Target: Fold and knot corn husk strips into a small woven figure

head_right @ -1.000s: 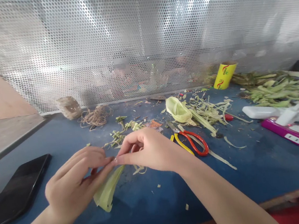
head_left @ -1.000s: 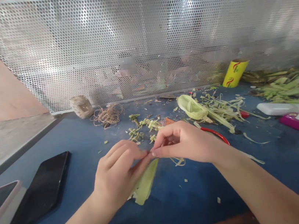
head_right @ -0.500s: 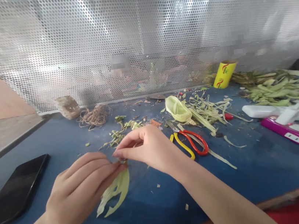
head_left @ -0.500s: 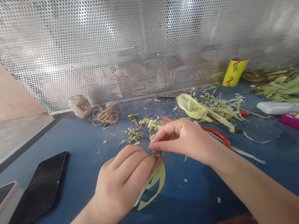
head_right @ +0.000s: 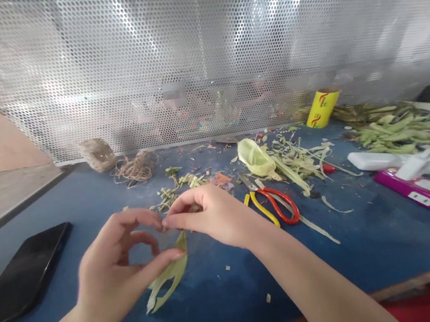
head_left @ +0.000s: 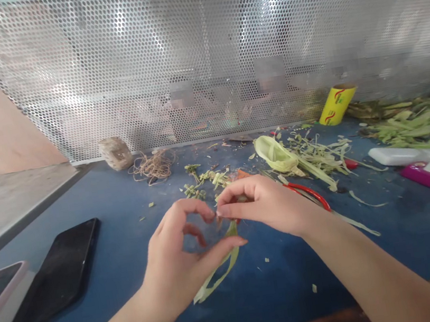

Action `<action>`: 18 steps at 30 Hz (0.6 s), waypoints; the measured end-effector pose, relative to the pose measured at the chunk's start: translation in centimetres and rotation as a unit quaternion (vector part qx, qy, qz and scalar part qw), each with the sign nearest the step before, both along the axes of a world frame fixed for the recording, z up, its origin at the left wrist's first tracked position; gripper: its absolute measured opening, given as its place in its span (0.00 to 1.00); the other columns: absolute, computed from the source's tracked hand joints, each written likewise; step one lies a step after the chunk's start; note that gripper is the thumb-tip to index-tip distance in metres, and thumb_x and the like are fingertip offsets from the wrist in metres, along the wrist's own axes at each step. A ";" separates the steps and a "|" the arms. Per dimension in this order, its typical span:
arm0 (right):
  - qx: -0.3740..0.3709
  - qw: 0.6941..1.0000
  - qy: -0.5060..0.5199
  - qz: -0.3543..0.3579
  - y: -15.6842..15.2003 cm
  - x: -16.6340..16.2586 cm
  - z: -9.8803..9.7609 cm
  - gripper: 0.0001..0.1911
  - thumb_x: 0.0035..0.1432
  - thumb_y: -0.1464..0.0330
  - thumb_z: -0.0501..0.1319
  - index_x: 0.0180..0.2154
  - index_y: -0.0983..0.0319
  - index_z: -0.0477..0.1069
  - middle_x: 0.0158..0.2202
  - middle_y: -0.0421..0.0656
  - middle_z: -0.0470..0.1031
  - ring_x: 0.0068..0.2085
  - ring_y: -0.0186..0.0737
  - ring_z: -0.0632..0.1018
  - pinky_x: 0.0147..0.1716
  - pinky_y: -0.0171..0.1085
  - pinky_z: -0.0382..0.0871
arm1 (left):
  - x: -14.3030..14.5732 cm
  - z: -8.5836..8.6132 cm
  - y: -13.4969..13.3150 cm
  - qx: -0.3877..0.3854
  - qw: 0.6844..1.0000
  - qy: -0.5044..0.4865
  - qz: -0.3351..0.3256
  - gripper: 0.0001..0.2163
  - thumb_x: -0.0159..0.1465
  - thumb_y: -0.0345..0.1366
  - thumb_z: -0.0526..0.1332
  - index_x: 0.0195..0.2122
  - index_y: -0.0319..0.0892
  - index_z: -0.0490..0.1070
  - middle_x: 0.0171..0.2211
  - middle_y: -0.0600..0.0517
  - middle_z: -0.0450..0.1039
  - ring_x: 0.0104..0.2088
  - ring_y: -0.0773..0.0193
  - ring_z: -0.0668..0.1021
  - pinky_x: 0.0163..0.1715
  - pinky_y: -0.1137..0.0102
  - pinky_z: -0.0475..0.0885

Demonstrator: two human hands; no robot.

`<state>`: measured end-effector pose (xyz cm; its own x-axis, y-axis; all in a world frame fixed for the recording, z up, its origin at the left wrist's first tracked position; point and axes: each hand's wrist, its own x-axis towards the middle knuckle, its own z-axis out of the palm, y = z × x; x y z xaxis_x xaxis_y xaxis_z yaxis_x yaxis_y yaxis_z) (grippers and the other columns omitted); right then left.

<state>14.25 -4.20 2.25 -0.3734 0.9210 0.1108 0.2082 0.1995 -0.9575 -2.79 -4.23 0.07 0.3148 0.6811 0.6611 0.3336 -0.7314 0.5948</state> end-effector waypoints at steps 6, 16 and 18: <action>0.034 0.999 -0.004 0.000 0.3 0.1 -0.1 0.09 0.54 0.63 0.58 0.29 0.62 0.70 0.28 0.38 0.73 0.32 0.32 0.72 0.33 0.32 0.64 | 1.3 0.5 0.1 -0.331 0.929 -0.151 -0.064 0.13 0.52 0.33 0.64 0.35 0.43 0.60 0.27 0.55 0.73 0.26 0.68 0.75 0.26 0.74 0.71; 0.051 0.998 0.018 -0.009 0.5 0.3 -0.3 0.08 0.52 0.63 0.60 0.30 0.62 0.70 0.27 0.38 0.69 0.29 0.30 0.70 0.29 0.30 0.64 | 1.2 1.2 0.0 -0.377 0.899 -0.206 -0.079 0.17 0.52 0.31 0.64 0.43 0.41 0.65 0.23 0.56 0.74 0.20 0.74 0.71 0.21 0.80 0.67; 0.056 0.998 0.018 0.009 0.5 0.6 -0.2 0.06 0.53 0.65 0.59 0.30 0.62 0.69 0.27 0.37 0.69 0.29 0.29 0.70 0.29 0.30 0.64 | 0.9 1.4 0.1 -0.391 0.896 -0.184 -0.099 0.15 0.53 0.32 0.64 0.42 0.41 0.65 0.22 0.56 0.74 0.17 0.75 0.68 0.17 0.80 0.65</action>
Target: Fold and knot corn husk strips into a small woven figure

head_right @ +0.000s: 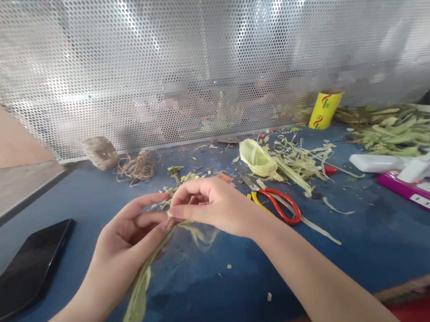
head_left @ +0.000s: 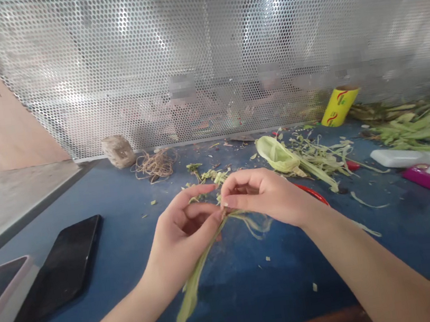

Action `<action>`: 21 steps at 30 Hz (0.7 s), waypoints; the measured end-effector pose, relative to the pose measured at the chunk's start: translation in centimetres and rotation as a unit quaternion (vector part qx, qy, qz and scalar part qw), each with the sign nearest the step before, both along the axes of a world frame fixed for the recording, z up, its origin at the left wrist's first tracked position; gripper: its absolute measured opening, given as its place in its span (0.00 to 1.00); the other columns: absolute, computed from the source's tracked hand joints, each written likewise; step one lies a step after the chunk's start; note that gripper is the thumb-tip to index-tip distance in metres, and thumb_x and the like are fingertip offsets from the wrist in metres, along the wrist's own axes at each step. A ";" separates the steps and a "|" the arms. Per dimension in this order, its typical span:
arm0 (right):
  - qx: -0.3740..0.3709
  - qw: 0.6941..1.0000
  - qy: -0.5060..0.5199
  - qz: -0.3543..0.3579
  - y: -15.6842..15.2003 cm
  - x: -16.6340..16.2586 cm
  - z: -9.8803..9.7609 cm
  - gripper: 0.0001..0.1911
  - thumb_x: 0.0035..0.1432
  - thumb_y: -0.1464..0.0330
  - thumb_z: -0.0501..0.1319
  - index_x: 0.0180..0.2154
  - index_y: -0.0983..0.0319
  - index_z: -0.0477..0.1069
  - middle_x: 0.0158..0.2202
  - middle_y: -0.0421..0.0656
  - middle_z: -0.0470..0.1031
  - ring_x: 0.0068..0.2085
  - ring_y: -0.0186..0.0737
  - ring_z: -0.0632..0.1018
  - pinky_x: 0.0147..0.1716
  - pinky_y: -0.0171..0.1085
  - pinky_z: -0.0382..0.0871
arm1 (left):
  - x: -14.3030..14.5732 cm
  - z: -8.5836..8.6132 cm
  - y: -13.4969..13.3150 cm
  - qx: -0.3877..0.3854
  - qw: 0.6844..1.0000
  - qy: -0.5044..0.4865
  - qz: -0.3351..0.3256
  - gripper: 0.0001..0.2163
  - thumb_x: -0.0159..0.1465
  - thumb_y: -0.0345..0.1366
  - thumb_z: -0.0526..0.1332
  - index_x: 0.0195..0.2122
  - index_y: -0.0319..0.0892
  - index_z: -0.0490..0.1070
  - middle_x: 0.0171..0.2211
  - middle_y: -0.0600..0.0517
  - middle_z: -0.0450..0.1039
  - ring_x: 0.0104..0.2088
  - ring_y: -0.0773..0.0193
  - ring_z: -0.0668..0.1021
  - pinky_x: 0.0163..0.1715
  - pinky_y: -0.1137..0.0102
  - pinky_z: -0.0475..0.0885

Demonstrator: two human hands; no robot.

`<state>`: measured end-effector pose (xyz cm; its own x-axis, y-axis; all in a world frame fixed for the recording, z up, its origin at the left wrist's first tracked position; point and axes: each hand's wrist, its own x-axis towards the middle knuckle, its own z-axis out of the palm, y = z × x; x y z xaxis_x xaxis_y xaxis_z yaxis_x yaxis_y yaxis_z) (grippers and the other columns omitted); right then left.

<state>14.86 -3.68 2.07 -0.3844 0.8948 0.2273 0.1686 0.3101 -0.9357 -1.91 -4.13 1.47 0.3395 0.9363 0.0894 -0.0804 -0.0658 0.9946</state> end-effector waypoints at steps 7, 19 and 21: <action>0.166 0.982 -0.085 0.013 -0.4 0.6 0.9 0.03 0.53 0.69 0.60 0.27 0.61 0.70 0.27 0.37 0.72 0.30 0.30 0.71 0.32 0.31 0.66 | -0.6 0.5 0.1 0.001 0.999 0.024 -0.026 0.14 0.53 0.32 0.63 0.40 0.41 0.65 0.18 0.58 0.68 0.14 0.77 0.63 0.13 0.81 0.58; 0.319 0.935 -0.154 -0.027 -0.8 0.3 0.4 0.02 0.54 0.72 0.59 0.30 0.61 0.70 0.30 0.39 0.74 0.35 0.32 0.74 0.40 0.33 0.66 | -0.5 0.7 -0.3 0.057 0.998 0.029 0.013 0.15 0.51 0.29 0.63 0.40 0.41 0.65 0.20 0.57 0.71 0.17 0.74 0.66 0.16 0.80 0.60; 0.295 0.938 -0.176 -0.041 -0.8 0.3 0.4 0.02 0.54 0.72 0.59 0.30 0.61 0.70 0.30 0.39 0.74 0.34 0.32 0.74 0.39 0.34 0.65 | -0.6 0.5 -0.3 0.112 0.990 0.074 0.040 0.14 0.52 0.29 0.62 0.40 0.42 0.65 0.20 0.57 0.71 0.18 0.73 0.68 0.16 0.79 0.60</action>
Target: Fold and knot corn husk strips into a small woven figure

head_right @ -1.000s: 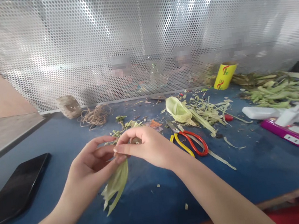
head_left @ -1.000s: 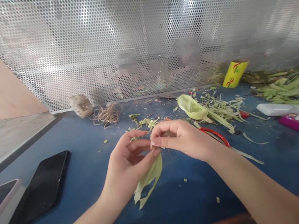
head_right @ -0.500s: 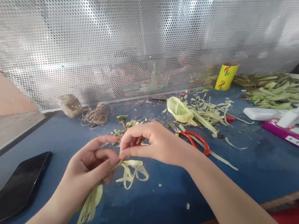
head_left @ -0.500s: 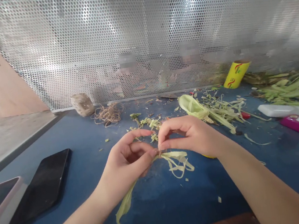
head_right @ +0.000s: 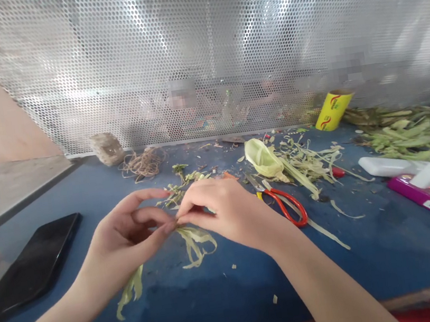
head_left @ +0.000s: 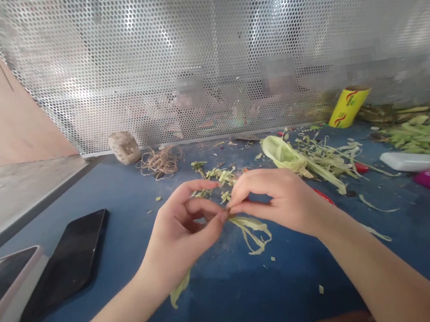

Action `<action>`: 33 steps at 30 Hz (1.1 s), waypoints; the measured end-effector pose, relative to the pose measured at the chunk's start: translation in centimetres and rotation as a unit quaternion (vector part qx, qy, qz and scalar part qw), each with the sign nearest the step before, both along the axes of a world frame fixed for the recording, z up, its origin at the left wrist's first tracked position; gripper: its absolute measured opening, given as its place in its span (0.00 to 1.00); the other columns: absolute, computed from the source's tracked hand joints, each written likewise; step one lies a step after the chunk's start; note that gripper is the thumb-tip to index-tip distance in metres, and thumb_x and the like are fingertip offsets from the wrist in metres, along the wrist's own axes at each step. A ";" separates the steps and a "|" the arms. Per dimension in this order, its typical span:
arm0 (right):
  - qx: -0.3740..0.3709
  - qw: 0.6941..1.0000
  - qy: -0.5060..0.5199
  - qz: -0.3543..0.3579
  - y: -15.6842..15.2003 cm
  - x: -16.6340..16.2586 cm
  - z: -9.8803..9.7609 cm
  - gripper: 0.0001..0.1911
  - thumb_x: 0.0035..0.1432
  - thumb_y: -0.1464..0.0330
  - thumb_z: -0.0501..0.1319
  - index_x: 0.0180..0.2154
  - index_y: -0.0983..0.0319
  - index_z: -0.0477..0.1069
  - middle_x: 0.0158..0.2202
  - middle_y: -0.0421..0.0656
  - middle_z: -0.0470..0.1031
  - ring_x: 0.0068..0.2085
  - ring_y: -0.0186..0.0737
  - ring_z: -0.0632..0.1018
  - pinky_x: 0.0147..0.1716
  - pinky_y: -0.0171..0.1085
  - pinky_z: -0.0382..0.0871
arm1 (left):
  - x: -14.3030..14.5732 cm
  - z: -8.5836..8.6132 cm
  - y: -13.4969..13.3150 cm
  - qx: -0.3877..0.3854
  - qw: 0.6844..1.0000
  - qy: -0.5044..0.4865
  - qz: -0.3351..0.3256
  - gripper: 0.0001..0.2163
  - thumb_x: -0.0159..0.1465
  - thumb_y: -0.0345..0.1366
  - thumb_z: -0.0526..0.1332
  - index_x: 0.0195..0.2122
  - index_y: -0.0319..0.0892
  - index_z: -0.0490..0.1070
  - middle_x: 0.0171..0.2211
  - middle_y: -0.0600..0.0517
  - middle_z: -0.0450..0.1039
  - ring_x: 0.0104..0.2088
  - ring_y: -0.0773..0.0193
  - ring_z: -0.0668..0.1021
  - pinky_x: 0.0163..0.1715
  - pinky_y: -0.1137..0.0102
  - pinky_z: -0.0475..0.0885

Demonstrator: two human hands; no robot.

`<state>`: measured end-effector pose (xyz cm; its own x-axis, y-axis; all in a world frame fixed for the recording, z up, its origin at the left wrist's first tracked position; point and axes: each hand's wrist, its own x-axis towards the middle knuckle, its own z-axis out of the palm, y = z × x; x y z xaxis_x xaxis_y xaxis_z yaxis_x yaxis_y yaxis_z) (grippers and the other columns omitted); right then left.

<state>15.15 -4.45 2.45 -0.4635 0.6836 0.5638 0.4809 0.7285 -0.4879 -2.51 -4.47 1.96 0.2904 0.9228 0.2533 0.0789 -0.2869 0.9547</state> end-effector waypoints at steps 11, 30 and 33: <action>0.005 0.988 -0.111 -0.105 -0.7 -0.7 -0.1 0.05 0.56 0.71 0.56 0.27 0.62 0.66 0.26 0.39 0.69 0.29 0.32 0.70 0.28 0.32 0.61 | -1.3 -1.7 0.6 0.493 0.801 0.337 0.039 0.19 0.55 0.26 0.59 0.48 0.40 0.59 0.32 0.48 0.76 0.29 0.62 0.76 0.27 0.71 0.70; 0.002 0.997 0.054 -0.063 -0.5 -0.9 0.1 0.02 0.53 0.71 0.60 0.28 0.59 0.71 0.29 0.39 0.75 0.32 0.35 0.74 0.33 0.34 0.67 | -0.5 0.3 -0.2 0.029 0.998 0.051 0.027 0.17 0.53 0.32 0.61 0.43 0.44 0.61 0.25 0.55 0.73 0.21 0.70 0.71 0.17 0.78 0.63; -0.046 0.992 0.106 -0.052 -0.5 -1.2 0.1 0.02 0.51 0.70 0.61 0.28 0.59 0.72 0.29 0.40 0.75 0.32 0.36 0.75 0.32 0.33 0.68 | -0.7 0.3 0.1 -0.013 1.000 0.015 0.012 0.17 0.52 0.32 0.62 0.43 0.44 0.61 0.26 0.54 0.73 0.24 0.68 0.72 0.17 0.78 0.63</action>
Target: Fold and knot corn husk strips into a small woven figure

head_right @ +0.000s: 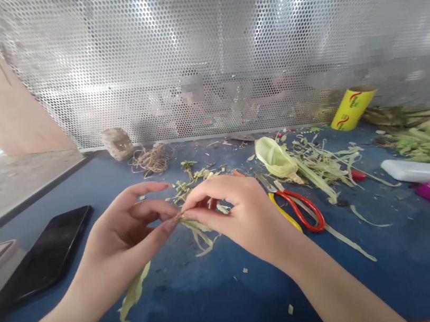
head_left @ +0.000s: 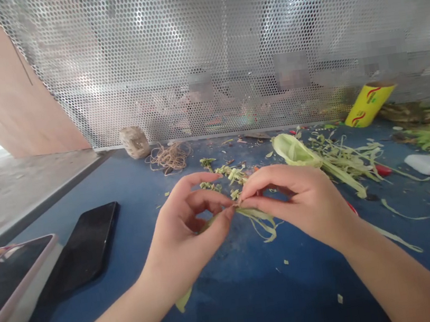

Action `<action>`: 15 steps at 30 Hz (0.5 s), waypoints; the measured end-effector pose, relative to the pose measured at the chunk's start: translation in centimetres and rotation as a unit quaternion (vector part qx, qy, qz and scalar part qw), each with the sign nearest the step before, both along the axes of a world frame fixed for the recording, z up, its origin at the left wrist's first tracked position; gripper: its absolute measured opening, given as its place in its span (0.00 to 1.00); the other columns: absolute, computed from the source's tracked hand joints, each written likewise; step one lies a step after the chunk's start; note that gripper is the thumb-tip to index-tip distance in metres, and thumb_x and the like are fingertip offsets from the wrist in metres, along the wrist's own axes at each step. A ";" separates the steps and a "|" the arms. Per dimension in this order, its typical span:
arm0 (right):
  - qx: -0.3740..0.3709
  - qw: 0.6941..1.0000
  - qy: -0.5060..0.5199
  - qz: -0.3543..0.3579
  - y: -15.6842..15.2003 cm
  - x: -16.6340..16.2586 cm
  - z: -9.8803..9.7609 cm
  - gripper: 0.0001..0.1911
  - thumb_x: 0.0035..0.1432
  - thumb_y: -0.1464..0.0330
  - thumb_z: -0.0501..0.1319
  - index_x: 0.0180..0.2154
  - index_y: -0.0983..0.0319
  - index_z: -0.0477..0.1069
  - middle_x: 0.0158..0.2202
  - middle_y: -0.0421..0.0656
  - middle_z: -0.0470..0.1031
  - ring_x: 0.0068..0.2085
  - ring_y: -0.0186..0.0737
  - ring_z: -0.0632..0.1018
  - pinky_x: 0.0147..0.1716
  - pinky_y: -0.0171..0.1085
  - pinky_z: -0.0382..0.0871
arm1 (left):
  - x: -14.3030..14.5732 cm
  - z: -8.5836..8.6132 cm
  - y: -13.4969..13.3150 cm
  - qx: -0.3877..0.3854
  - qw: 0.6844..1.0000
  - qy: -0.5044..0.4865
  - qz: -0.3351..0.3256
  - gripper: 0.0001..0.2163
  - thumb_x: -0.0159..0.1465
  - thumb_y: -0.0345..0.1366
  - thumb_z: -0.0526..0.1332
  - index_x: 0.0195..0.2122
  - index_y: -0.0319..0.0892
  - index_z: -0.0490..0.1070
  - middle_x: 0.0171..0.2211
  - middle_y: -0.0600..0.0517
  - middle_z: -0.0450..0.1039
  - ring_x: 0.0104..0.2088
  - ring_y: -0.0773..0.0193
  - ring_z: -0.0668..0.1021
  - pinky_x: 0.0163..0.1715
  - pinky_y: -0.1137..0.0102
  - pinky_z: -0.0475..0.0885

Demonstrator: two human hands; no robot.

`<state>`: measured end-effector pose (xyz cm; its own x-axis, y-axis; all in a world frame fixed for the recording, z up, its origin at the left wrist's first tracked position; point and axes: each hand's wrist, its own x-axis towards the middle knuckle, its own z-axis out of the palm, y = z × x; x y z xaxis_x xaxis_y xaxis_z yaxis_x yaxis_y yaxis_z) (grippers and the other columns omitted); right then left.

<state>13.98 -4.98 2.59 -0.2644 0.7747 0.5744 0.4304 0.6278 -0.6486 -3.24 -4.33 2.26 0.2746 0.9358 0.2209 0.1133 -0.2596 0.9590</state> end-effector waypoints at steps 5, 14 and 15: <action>-0.102 0.989 0.095 0.051 0.2 -0.5 -0.5 0.03 0.51 0.69 0.61 0.27 0.60 0.71 0.28 0.41 0.74 0.31 0.35 0.73 0.29 0.34 0.67 | 0.2 0.1 0.1 -0.059 0.996 -0.041 -0.044 0.15 0.52 0.31 0.62 0.40 0.42 0.63 0.22 0.56 0.71 0.19 0.72 0.68 0.15 0.79 0.61; -0.132 0.986 -0.006 0.102 0.6 0.8 -0.2 0.05 0.54 0.67 0.59 0.28 0.61 0.68 0.27 0.40 0.70 0.29 0.33 0.71 0.27 0.32 0.67 | 0.1 0.0 0.2 -0.023 0.998 -0.024 -0.058 0.15 0.52 0.29 0.60 0.41 0.42 0.62 0.21 0.56 0.71 0.19 0.71 0.70 0.16 0.78 0.63; -0.109 0.990 -0.030 0.078 0.4 0.9 -0.1 0.04 0.53 0.67 0.59 0.28 0.61 0.69 0.28 0.41 0.71 0.30 0.34 0.72 0.28 0.33 0.68 | 0.1 -0.1 0.1 0.006 0.999 0.002 -0.045 0.15 0.52 0.29 0.60 0.41 0.42 0.62 0.21 0.56 0.70 0.19 0.71 0.70 0.16 0.78 0.63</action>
